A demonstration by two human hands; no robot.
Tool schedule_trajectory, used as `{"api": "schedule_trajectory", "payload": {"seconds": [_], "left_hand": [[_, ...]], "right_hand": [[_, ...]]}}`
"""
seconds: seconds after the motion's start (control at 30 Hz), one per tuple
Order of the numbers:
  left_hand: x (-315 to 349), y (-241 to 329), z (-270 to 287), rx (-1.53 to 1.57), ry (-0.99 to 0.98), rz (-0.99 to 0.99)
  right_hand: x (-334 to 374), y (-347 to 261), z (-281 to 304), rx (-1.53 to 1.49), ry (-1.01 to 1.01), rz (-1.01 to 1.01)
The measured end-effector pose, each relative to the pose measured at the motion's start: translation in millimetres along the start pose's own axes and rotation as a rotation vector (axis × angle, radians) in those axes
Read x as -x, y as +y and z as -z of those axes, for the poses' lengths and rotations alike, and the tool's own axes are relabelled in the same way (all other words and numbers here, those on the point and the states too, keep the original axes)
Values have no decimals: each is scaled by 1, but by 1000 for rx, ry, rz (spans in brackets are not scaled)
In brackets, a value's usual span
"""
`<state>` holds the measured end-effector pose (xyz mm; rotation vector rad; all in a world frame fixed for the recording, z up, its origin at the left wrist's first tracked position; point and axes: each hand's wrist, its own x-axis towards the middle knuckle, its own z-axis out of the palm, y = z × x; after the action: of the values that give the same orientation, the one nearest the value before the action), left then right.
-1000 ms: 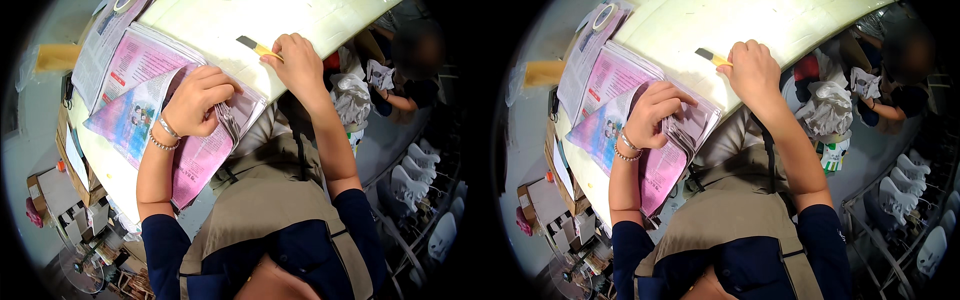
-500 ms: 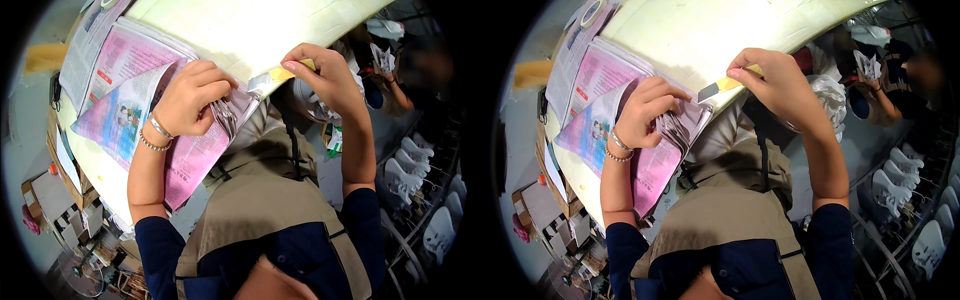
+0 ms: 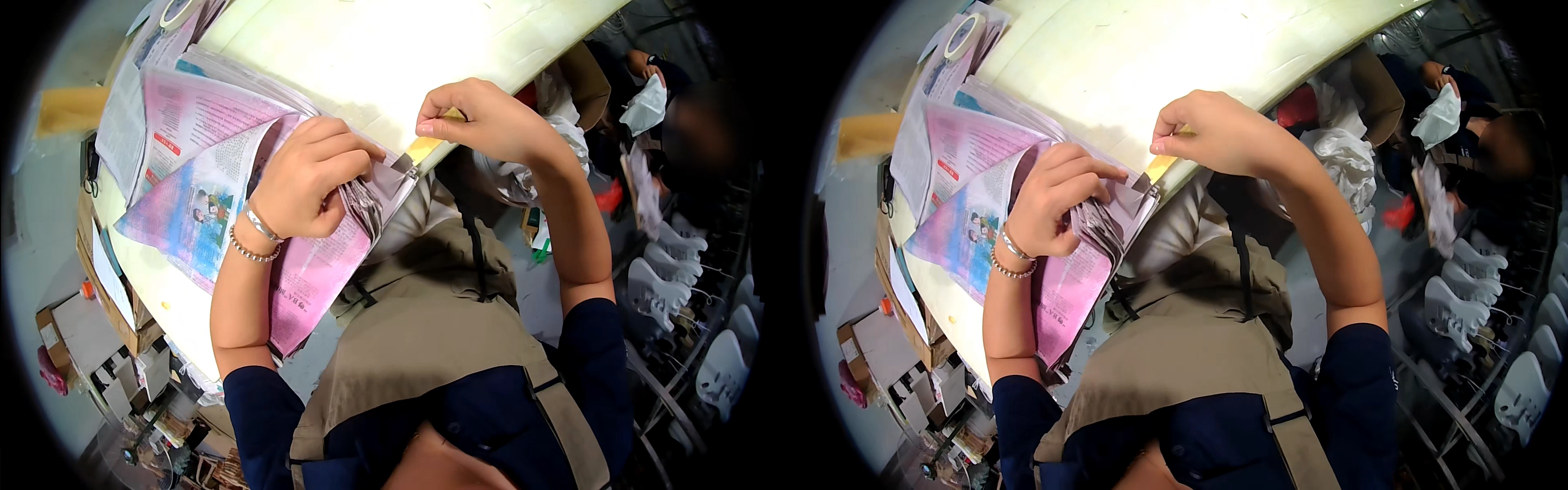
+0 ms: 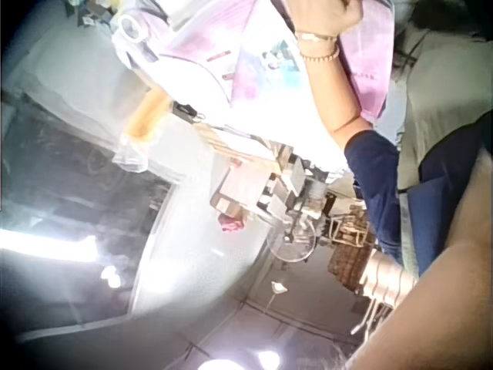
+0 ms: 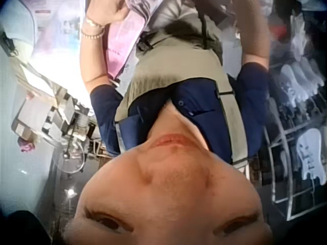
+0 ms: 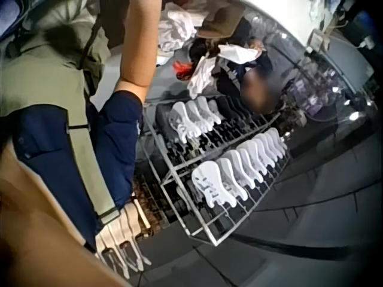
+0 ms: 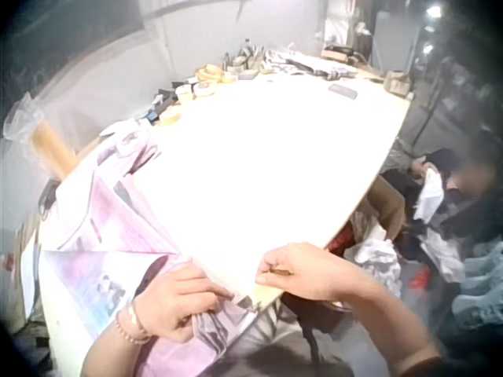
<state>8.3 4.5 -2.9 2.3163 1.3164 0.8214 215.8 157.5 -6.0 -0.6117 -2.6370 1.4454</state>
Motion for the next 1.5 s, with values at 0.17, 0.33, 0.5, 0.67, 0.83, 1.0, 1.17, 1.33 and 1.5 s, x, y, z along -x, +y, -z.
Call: {"api": "schedule_trajectory", "payload": {"seconds": [0.17, 0.33, 0.5, 0.67, 0.83, 1.0, 1.17, 1.33, 1.5], "left_hand": [[-1, -1, -1, 20, -14, 4], [4, -8, -1, -5, -20, -19], [7, -12, -3, -12, 15, -72], [7, -14, -3, -13, 5, -75], [7, -13, -3, -5, 18, -72], [8, -16, -5, -29, 4, -57], [5, -17, -6, 38, -6, -39], [3, -16, -4, 201, 33, -14], [11, -20, 1, 493, 107, 115]], "right_hand": [[-10, -8, 2, 13, -78, -1], [-8, 1, -4, -138, -129, 27], [-1, -2, -8, -136, -70, -5], [4, -6, -18, -132, -35, -19], [9, -4, -12, -9, 46, 5], [10, -2, -27, -100, 44, 16], [14, 0, -25, -162, 14, -29], [20, -11, -40, -226, 5, -42], [33, -28, -72, -363, -9, -91]]}}
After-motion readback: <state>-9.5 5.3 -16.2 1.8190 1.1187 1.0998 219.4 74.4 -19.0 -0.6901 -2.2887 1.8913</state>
